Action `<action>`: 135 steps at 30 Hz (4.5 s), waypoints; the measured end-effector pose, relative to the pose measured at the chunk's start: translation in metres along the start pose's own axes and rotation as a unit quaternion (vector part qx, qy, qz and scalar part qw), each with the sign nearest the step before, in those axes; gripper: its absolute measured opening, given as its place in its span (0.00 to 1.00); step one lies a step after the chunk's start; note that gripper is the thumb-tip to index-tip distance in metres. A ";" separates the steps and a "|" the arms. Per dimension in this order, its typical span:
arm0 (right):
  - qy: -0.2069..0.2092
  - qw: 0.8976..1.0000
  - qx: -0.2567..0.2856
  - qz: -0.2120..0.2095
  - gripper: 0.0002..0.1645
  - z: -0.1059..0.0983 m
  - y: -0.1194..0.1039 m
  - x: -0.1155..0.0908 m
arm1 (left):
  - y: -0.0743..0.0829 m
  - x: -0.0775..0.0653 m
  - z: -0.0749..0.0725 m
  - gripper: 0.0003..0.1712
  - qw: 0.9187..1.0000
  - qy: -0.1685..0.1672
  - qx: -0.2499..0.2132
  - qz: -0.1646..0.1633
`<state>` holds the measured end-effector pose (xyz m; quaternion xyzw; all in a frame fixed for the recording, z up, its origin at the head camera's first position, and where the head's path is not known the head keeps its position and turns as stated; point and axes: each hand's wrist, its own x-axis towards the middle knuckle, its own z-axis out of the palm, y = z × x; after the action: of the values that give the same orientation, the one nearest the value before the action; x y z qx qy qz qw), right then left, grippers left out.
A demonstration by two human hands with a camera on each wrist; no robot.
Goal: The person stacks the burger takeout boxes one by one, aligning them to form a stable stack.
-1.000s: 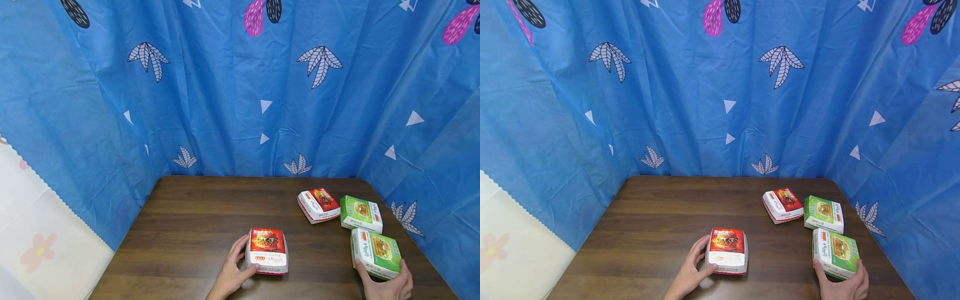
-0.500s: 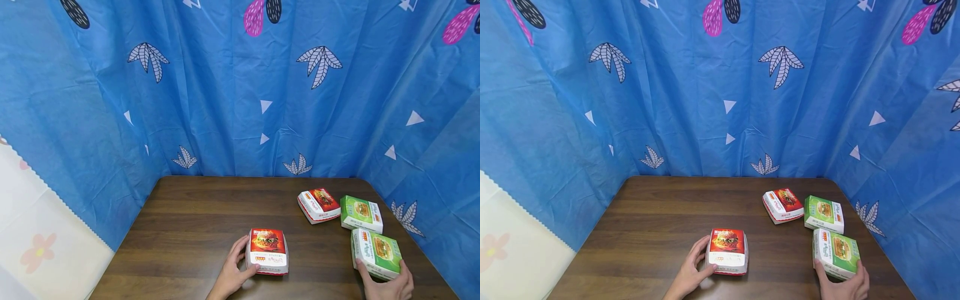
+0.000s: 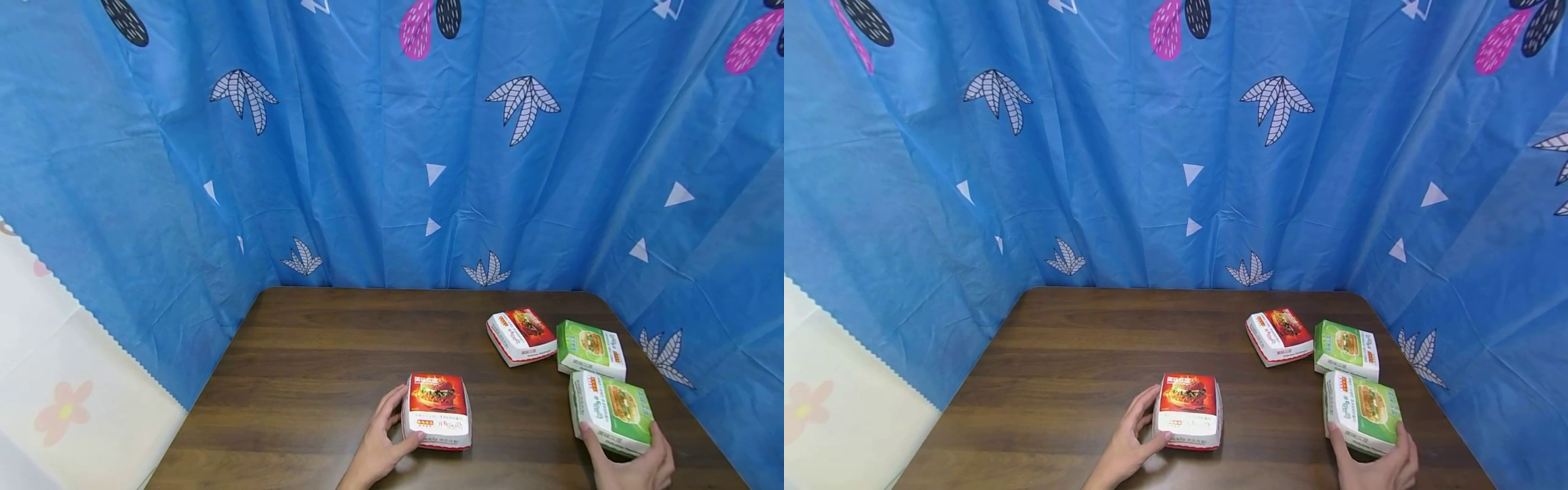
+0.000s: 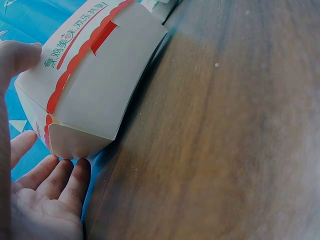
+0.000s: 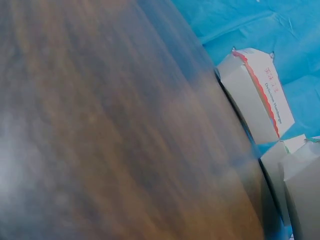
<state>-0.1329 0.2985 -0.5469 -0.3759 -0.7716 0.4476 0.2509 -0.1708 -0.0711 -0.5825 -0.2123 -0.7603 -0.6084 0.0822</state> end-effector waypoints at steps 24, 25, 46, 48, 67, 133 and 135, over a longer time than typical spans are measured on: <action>-0.082 0.995 -0.043 -0.046 0.66 0.014 -0.021 -0.019 | 0.001 0.000 0.000 0.43 1.000 0.008 -0.012 0.004; -0.084 0.994 -0.041 -0.053 0.67 0.016 -0.021 -0.020 | 0.001 0.000 -0.001 0.43 1.000 0.008 -0.011 0.007; -0.145 0.983 -0.029 -0.112 0.69 0.030 -0.041 -0.042 | 0.002 -0.001 -0.003 0.43 1.000 0.000 -0.007 0.004; -0.148 0.981 -0.017 -0.126 0.68 0.031 -0.043 -0.044 | 0.002 -0.001 -0.003 0.43 1.000 0.000 -0.005 0.001; -0.216 0.957 0.068 -0.181 0.62 0.040 -0.057 -0.064 | 0.003 -0.002 -0.002 0.43 1.000 -0.001 -0.004 -0.008; -0.390 0.825 0.071 -0.402 0.48 0.053 -0.074 -0.079 | 0.000 -0.002 -0.001 0.42 1.000 0.010 -0.007 0.015; -0.397 0.813 0.078 -0.417 0.48 0.054 -0.074 -0.078 | 0.001 -0.001 -0.001 0.42 1.000 0.012 -0.012 0.010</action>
<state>-0.1523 0.1857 -0.5115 0.2137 -0.8493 0.4691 0.1136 -0.1693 -0.0722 -0.5818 -0.2135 -0.7496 -0.6193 0.0952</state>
